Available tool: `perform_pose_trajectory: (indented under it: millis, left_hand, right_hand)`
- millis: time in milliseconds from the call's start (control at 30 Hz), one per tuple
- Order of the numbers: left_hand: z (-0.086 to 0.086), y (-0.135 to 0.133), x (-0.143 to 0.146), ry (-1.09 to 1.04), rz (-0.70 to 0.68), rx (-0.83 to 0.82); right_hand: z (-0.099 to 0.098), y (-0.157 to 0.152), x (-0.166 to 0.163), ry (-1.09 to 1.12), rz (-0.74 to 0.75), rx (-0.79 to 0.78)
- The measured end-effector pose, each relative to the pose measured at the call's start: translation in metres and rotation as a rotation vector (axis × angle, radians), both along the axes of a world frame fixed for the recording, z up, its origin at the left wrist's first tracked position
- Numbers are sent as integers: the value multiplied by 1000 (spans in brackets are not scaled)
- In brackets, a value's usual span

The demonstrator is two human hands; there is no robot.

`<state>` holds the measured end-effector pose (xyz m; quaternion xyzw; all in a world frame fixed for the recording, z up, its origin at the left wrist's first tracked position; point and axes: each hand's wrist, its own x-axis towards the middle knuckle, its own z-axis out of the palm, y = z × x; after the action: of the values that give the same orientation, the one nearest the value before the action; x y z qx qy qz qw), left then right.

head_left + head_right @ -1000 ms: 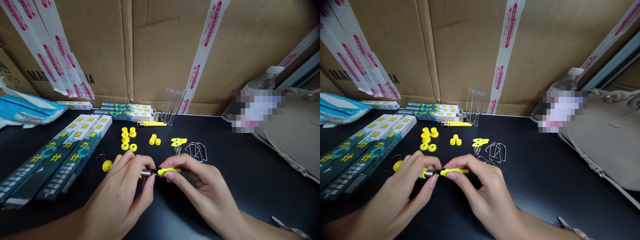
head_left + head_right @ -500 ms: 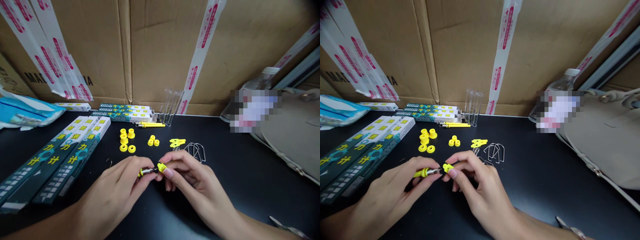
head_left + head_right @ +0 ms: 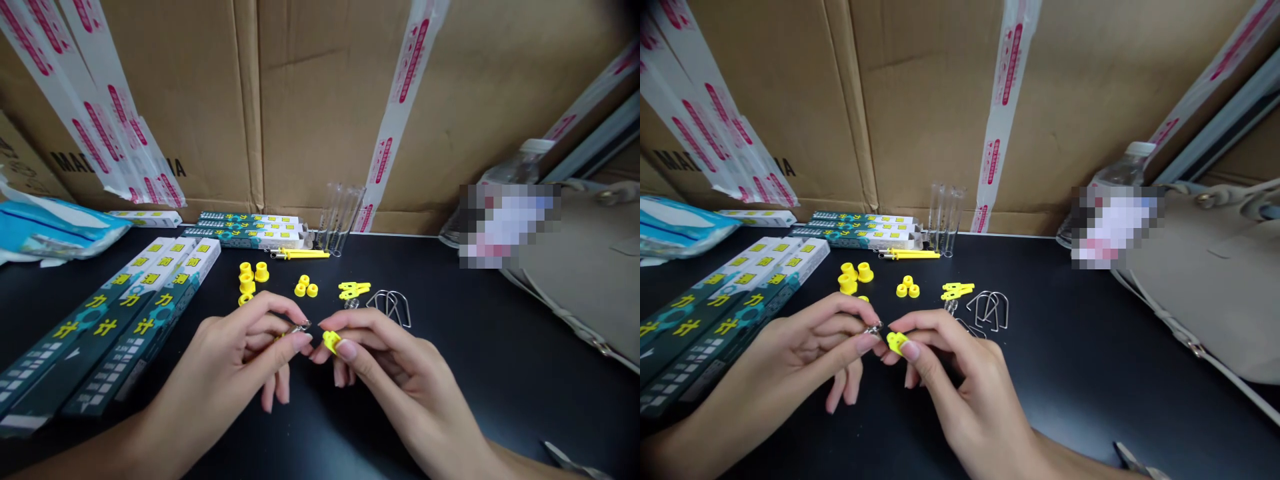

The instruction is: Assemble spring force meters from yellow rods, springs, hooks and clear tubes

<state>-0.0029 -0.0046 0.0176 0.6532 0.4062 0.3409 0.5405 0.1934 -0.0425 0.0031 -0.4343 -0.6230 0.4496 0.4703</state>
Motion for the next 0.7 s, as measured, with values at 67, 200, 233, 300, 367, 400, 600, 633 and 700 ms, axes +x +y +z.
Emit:
perform_pose_trajectory:
  millis: [67, 200, 233, 300, 367, 400, 600, 633, 700]
  left_hand:
    - [5, 2, 0, -96, -1, -117]
    - [14, 4, 0, -187, 40, -286]
    - [14, 4, 1, -188, 46, -310]
    - [12, 3, 2, -188, 68, -349]
    - [8, 3, 3, -196, 88, -386]
    - [6, 3, 4, -202, 101, -392]
    - [-7, 2, 7, -235, 107, -394]
    - [-8, 2, 7, -249, 106, -401]
    - [-11, 1, 7, -271, 106, -409]
  right_hand:
    - [0, 0, 0, 16, -14, 5]
    - [-1, 2, 0, 22, -16, -6]
    - [-1, 2, 0, 15, -13, -8]
    - [-2, 3, -1, -5, -5, -9]
    - [-3, 4, -1, -21, 1, -5]
    - [-4, 4, -2, -27, 4, -6]
    - [-6, 7, -4, -41, -23, -57]
    - [-6, 8, -4, -42, -25, -55]
    - [-6, 9, -5, -48, -21, -37]
